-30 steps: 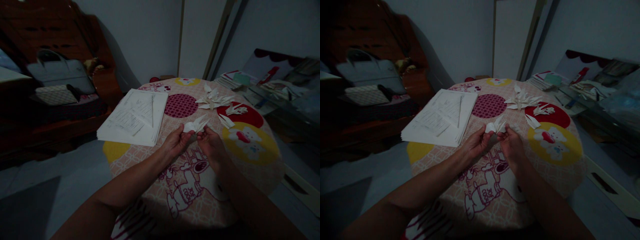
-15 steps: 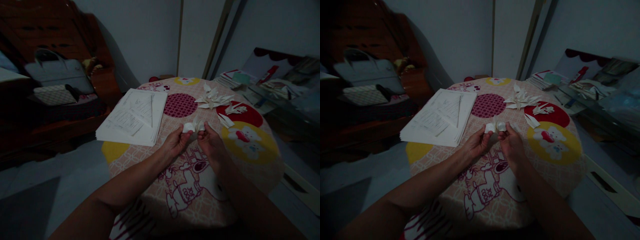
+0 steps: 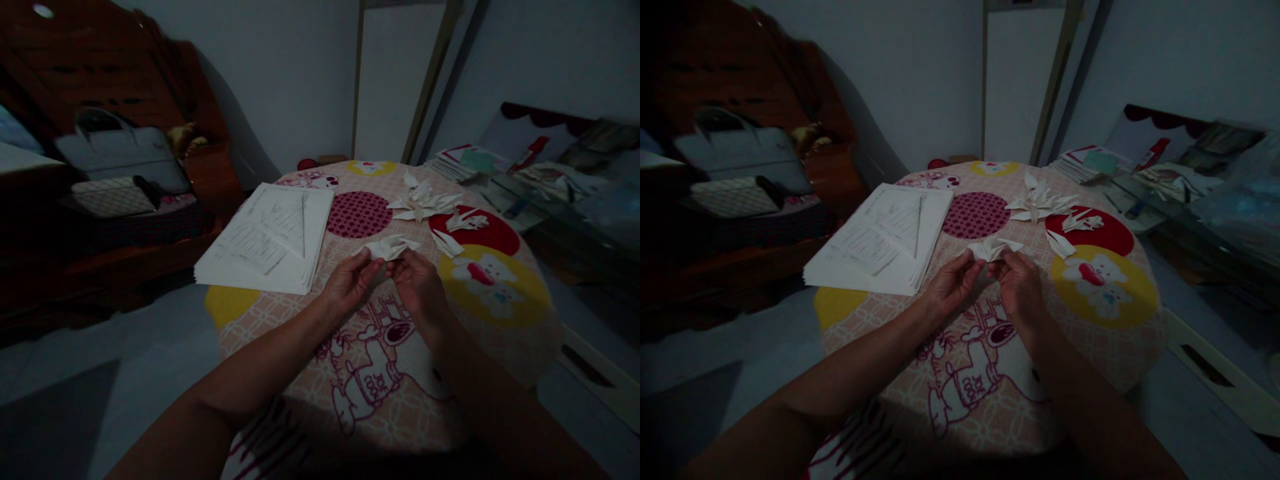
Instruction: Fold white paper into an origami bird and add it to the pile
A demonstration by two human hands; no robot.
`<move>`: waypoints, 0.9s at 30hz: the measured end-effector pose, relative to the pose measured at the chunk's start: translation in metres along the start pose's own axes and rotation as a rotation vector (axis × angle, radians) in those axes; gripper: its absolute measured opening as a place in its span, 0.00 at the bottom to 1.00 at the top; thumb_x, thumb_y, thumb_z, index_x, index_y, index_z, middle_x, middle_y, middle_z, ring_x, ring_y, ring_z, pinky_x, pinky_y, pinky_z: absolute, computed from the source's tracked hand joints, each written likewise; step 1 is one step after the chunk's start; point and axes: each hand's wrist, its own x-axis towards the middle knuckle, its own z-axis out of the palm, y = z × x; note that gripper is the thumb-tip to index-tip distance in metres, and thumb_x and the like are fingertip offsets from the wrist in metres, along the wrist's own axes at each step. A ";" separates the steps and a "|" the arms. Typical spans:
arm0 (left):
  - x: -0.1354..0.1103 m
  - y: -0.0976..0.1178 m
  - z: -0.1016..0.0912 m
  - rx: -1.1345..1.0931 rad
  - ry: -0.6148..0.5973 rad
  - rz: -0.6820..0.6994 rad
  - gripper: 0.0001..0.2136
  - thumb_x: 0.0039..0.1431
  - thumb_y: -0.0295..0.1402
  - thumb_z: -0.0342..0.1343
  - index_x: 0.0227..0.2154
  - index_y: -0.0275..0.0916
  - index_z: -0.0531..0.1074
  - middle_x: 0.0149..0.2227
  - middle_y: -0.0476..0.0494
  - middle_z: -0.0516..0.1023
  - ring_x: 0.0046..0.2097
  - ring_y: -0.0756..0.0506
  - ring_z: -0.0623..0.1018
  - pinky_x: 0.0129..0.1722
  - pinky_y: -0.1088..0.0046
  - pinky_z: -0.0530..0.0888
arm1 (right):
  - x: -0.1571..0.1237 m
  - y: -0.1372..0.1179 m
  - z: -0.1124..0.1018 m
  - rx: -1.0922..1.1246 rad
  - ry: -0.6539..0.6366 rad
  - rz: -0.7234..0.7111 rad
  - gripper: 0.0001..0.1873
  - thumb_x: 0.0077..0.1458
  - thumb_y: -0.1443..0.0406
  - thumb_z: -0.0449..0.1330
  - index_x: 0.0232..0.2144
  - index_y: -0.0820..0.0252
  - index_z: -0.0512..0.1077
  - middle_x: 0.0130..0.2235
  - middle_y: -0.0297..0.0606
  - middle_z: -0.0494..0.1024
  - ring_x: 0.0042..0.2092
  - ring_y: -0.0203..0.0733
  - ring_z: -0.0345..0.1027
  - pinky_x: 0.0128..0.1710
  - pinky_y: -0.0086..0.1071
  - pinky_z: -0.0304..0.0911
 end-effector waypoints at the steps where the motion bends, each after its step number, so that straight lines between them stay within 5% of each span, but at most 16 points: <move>1: 0.000 0.000 0.001 0.016 0.001 0.018 0.05 0.64 0.22 0.52 0.34 0.31 0.72 0.28 0.43 0.79 0.27 0.52 0.80 0.29 0.85 0.78 | -0.001 0.001 0.001 -0.021 -0.001 -0.026 0.06 0.49 0.66 0.66 0.23 0.60 0.73 0.21 0.30 0.75 0.22 0.33 0.68 0.23 0.26 0.66; 11: -0.014 0.010 0.013 0.178 -0.033 0.071 0.08 0.64 0.27 0.55 0.30 0.30 0.74 0.21 0.47 0.76 0.19 0.56 0.72 0.20 0.87 0.70 | -0.010 -0.006 0.022 -0.147 0.010 -0.205 0.13 0.43 0.60 0.70 0.20 0.61 0.73 0.18 0.32 0.74 0.17 0.32 0.64 0.15 0.25 0.60; 19: -0.041 -0.022 0.005 0.500 -0.275 0.352 0.20 0.51 0.48 0.65 0.22 0.33 0.71 0.16 0.47 0.71 0.17 0.54 0.68 0.18 0.80 0.63 | -0.047 -0.014 0.020 -0.327 -0.061 -0.194 0.16 0.46 0.55 0.68 0.19 0.60 0.70 0.13 0.29 0.68 0.14 0.32 0.59 0.13 0.25 0.51; 27: -0.039 -0.044 0.006 0.459 -0.069 0.396 0.21 0.47 0.43 0.66 0.14 0.37 0.62 0.11 0.54 0.61 0.14 0.55 0.61 0.17 0.78 0.56 | -0.055 -0.010 0.010 -0.364 -0.092 -0.095 0.24 0.44 0.50 0.65 0.11 0.58 0.63 0.10 0.29 0.61 0.13 0.30 0.52 0.13 0.26 0.47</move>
